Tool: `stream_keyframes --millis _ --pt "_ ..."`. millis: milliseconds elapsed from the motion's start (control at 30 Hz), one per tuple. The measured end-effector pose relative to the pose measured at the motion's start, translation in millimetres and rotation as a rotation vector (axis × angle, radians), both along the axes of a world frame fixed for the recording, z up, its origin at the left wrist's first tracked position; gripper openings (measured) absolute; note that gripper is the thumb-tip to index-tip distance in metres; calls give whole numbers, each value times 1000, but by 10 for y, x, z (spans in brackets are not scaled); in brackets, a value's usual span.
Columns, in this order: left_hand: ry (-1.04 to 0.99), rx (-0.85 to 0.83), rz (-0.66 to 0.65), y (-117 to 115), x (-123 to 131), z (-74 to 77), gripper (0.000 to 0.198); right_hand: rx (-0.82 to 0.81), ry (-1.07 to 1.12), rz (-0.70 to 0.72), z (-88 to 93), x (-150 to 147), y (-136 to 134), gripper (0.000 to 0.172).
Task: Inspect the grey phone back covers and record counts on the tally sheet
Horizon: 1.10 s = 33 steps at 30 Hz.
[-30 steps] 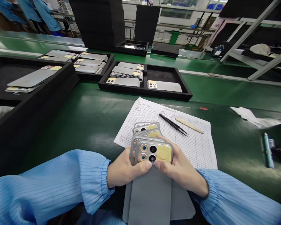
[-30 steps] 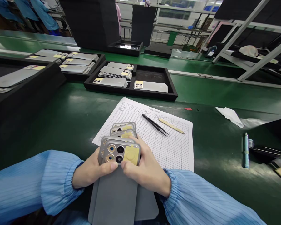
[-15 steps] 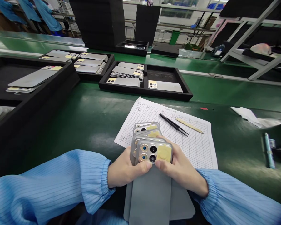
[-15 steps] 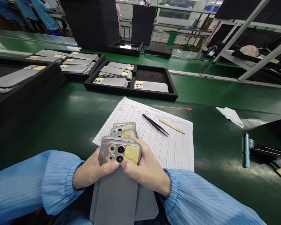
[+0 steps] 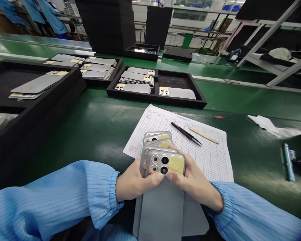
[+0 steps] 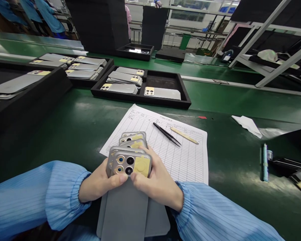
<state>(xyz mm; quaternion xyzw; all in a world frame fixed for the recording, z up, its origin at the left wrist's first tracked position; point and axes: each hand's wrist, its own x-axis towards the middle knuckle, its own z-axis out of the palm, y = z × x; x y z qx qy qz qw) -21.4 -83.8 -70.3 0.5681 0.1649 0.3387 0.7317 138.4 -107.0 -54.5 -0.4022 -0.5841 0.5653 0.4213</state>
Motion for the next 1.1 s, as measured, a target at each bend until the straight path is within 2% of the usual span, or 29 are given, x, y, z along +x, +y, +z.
stream_keyframes --millis 233,400,600,733,933,1100 --pt "23 -7 6 -3 0 32 33 -20 28 8 -5 3 -1 39" --pt "47 -18 -7 -8 6 38 32 -51 22 -29 -46 -6 -1 32" --pt "186 -35 -16 -27 5 34 36 -144 -17 -115 -67 -36 -28 25" --pt "258 -48 -26 -34 6 44 39 -195 11 -95 -53 -61 -28 25" --pt "276 -90 38 -58 -13 76 48 -150 108 -78 -70 -88 -4 22" --pt "382 -280 184 -87 -3 115 56 -17 72 -91 -86 -77 12 37"
